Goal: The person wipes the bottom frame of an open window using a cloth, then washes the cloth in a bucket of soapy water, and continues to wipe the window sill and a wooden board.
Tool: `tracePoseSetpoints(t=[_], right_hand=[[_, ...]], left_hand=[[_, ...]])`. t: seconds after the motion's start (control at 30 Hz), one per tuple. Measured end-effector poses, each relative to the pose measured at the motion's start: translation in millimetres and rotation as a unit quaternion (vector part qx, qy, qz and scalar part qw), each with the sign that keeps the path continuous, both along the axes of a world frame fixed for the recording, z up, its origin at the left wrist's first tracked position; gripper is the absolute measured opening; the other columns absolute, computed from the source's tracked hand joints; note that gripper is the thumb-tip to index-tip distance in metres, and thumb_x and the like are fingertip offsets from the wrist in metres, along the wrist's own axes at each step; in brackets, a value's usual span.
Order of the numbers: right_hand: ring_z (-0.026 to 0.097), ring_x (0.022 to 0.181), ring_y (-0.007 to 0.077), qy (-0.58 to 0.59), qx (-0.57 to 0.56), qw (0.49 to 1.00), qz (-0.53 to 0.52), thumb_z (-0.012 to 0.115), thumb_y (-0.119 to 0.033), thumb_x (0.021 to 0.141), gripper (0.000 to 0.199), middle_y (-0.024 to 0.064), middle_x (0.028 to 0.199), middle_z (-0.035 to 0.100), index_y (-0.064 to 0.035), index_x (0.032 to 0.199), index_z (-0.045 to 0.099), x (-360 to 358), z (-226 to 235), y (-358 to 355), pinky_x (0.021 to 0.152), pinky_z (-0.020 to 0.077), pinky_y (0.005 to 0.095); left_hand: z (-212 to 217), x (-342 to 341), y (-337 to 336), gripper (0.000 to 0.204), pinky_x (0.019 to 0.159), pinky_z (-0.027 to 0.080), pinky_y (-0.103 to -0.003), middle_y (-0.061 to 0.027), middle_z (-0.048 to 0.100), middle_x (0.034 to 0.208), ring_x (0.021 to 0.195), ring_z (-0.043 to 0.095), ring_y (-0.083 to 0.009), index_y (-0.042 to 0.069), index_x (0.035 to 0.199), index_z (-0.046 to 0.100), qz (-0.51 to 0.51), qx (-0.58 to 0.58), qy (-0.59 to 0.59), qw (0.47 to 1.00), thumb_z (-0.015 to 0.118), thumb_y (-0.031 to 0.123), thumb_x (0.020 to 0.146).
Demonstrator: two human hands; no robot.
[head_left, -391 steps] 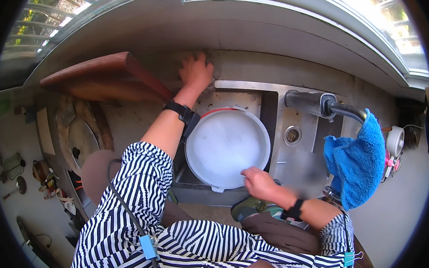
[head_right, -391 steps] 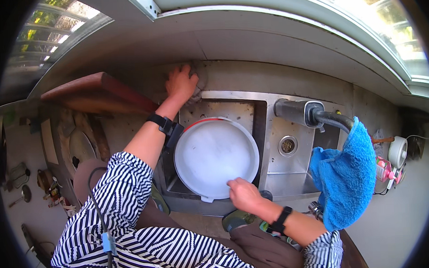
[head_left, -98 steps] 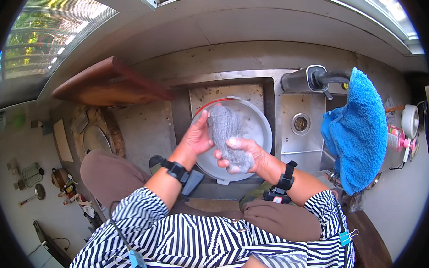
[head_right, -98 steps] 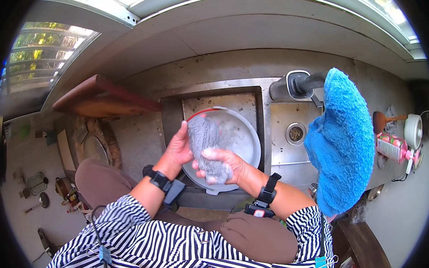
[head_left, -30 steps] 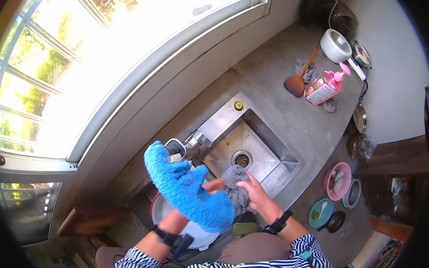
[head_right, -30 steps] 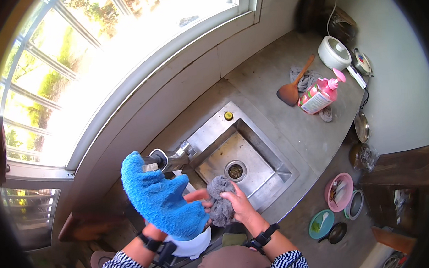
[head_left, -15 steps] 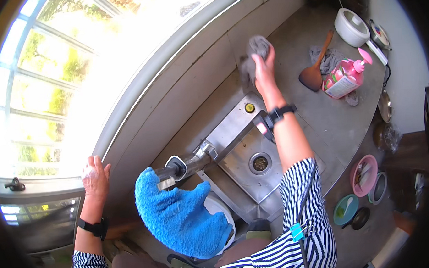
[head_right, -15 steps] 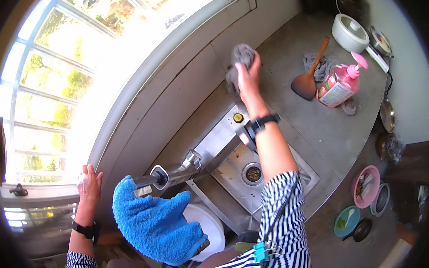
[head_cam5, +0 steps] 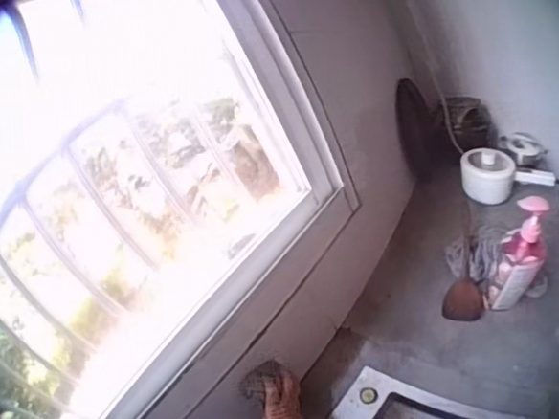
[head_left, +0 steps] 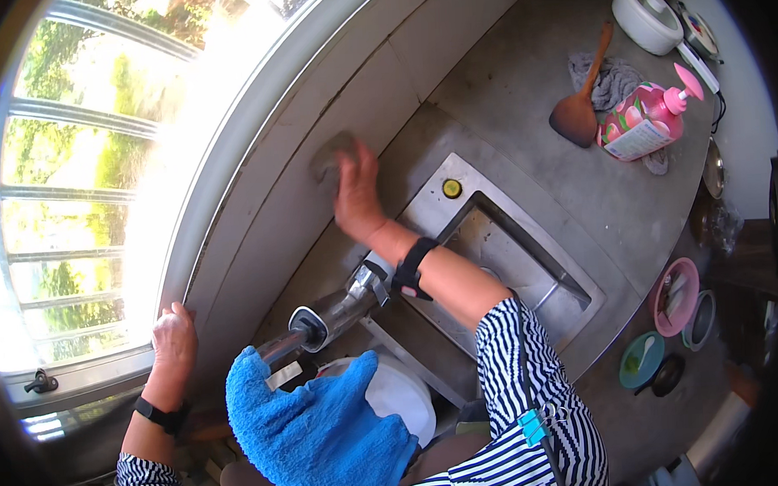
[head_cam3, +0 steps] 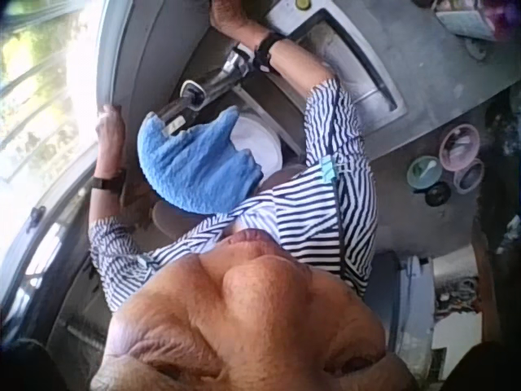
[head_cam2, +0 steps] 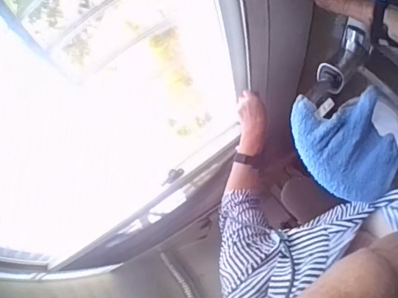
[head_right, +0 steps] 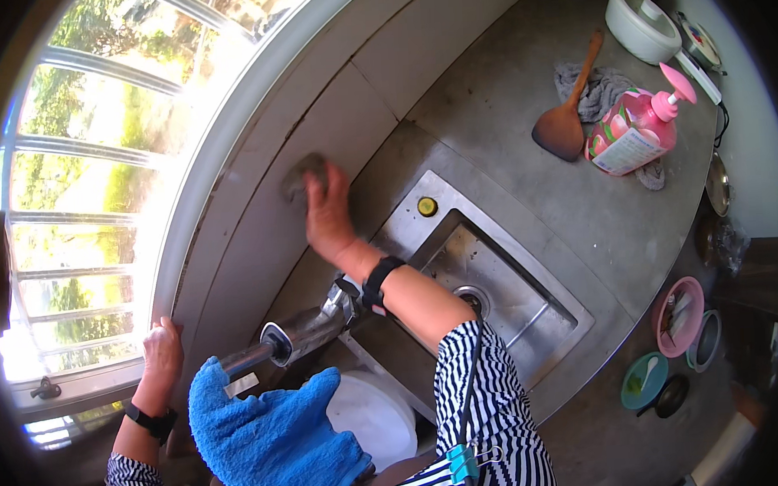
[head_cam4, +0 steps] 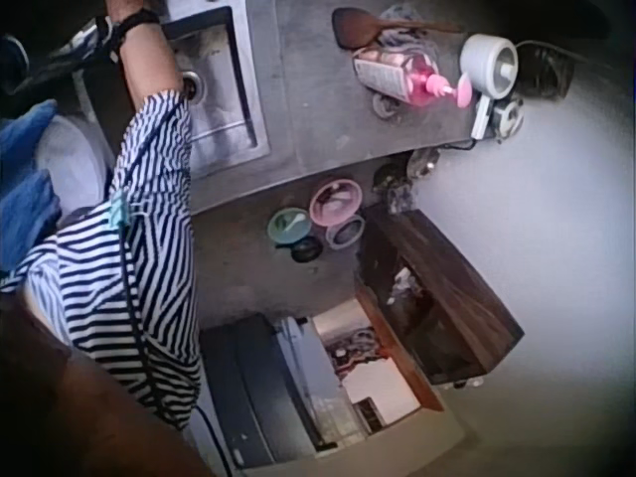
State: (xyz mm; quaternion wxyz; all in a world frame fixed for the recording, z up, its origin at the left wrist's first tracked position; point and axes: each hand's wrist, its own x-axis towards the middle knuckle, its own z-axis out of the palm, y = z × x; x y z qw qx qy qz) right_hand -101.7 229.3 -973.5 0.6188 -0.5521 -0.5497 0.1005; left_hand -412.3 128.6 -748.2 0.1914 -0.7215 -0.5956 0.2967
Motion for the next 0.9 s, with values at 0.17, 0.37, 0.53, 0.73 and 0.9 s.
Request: tracePoseSetpoints(t=[0.17,0.37,0.53,0.73,0.9], right_hand=[[0.040,0.114,0.0402,0.027,-0.149,0.954,0.259,0.057,-0.022,0.081,0.050,0.0254,0.129,0.034,-0.0025,0.123,0.040,3,-15,-22,0.097,0.0352,0.0424],[0.045,0.096,0.0343,0.059,-0.022,0.994,-0.087,0.049,0.009,0.072,0.044,0.0198,0.107,0.040,-0.0027,0.114,0.051,102,-13,49,0.085,0.0405,0.0382],[0.045,0.098,0.0371,0.121,-0.189,0.952,-0.206,0.051,0.006,0.072,0.054,0.0244,0.111,0.040,0.0041,0.125,0.037,134,-1,91,0.090,0.0385,0.0401],[0.044,0.099,0.0402,0.085,-0.164,0.983,-0.010,0.050,0.010,0.059,0.052,0.0215,0.105,0.042,-0.0025,0.109,0.045,8,-7,2,0.088,0.0388,0.0410],[0.049,0.098,0.0376,0.029,-0.049,0.983,0.174,0.052,0.009,0.062,0.041,0.0191,0.101,0.052,-0.0026,0.101,0.052,41,-20,5,0.086,0.0419,0.0400]], left_hand=[[-1,-1,-2,0.024,0.057,0.050,-0.041,-0.0184,0.059,0.072,0.064,0.062,-0.0335,0.002,0.084,0.047,0.025,-0.006,0.015,1.000,0.054,0.024,0.088],[6,-6,-8,0.024,0.055,0.050,-0.040,-0.0162,0.061,0.068,0.062,0.062,-0.0324,0.002,0.086,0.044,0.038,-0.027,0.057,0.997,0.051,0.025,0.090],[2,1,1,0.024,0.053,0.049,-0.042,-0.0167,0.060,0.065,0.060,0.061,-0.0336,0.002,0.084,0.044,0.016,-0.031,0.018,0.999,0.052,0.024,0.090],[5,1,-3,0.024,0.053,0.048,-0.044,-0.0180,0.059,0.063,0.060,0.061,-0.0359,0.002,0.083,0.044,0.040,-0.021,-0.004,0.999,0.053,0.023,0.089],[6,-5,6,0.023,0.054,0.047,-0.045,-0.0184,0.059,0.062,0.060,0.060,-0.0371,0.002,0.082,0.044,0.005,-0.049,-0.014,0.999,0.053,0.022,0.089]])
